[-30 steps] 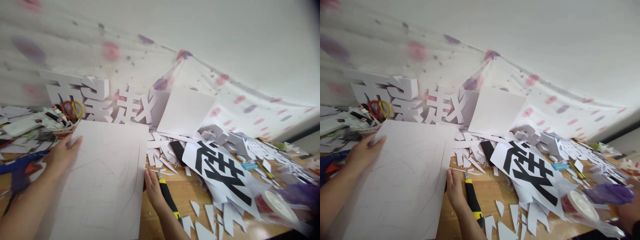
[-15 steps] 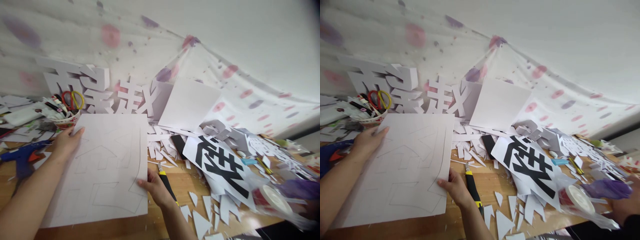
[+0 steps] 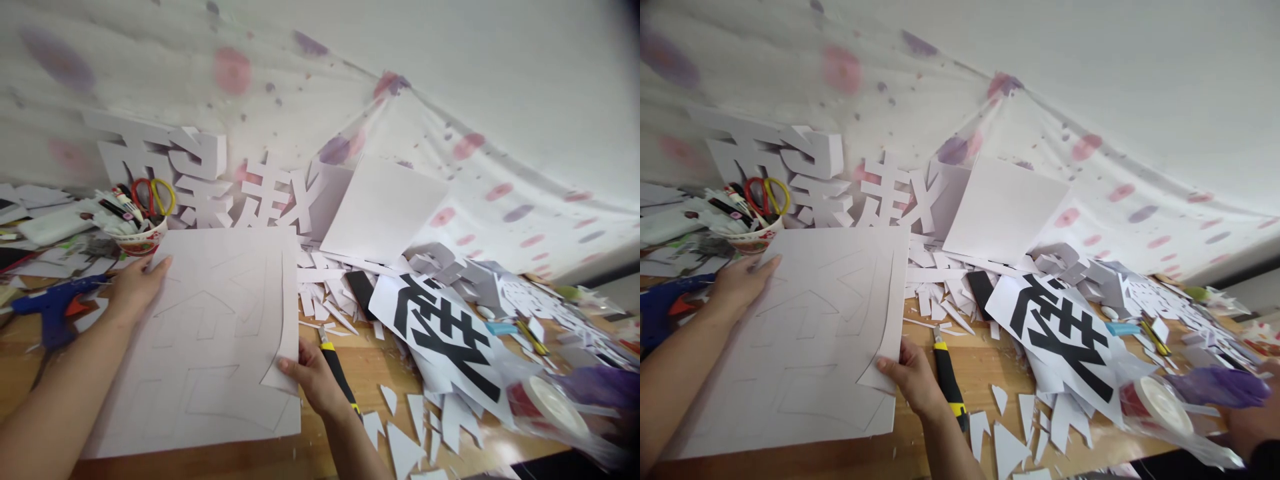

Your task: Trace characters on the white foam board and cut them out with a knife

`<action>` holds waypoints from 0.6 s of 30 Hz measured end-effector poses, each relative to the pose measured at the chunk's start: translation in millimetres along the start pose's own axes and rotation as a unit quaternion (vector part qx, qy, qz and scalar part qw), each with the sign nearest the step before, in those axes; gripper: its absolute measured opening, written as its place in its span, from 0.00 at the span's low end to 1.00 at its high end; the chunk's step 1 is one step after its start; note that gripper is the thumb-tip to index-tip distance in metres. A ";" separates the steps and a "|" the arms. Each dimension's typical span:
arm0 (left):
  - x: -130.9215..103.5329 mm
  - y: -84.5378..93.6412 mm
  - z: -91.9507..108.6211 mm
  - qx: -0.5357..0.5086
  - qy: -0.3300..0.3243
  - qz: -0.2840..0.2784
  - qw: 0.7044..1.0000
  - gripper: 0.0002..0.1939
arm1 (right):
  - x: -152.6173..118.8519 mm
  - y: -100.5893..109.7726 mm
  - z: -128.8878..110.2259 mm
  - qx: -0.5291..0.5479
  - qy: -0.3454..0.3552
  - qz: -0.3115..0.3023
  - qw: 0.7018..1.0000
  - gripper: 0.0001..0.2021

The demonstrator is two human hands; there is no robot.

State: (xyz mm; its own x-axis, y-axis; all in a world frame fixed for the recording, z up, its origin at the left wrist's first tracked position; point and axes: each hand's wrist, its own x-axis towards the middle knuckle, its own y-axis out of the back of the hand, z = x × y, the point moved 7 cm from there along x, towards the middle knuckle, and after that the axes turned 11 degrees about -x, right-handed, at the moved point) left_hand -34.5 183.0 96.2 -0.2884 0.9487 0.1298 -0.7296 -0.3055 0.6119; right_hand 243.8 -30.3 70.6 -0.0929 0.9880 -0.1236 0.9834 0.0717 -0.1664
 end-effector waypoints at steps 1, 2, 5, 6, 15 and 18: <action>0.3 -0.8 -2.8 -0.013 0.007 0.003 1.000 0.30 | 0.0 -0.2 0.2 0.001 0.001 0.001 1.000 0.19; 0.4 -1.7 -6.1 -0.027 0.021 0.004 0.999 0.30 | -0.1 -0.4 0.2 0.001 0.003 0.002 1.000 0.19; -0.4 -2.8 -9.3 -0.049 0.036 0.014 0.998 0.29 | -0.9 -1.5 -1.0 0.006 0.013 0.001 1.000 0.19; -1.0 -2.7 -8.9 -0.056 0.037 0.017 0.998 0.29 | -1.2 -2.0 -1.6 0.009 0.019 -0.001 1.000 0.19; -4.3 3.3 -6.7 -0.082 0.052 0.032 0.995 0.29 | -0.6 -4.8 0.4 0.021 0.035 -0.014 0.999 0.17; -2.8 2.6 -9.8 -0.109 0.049 0.035 0.992 0.28 | 0.4 -5.4 0.3 0.018 0.039 -0.012 0.999 0.16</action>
State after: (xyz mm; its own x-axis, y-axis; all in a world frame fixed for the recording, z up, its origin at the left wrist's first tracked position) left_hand -41.6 178.7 89.8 -0.3955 0.9147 0.0827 -0.8187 -0.3919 0.4196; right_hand 238.4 -30.3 71.1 -0.1027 0.9938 -0.0435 0.9749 0.0919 -0.2030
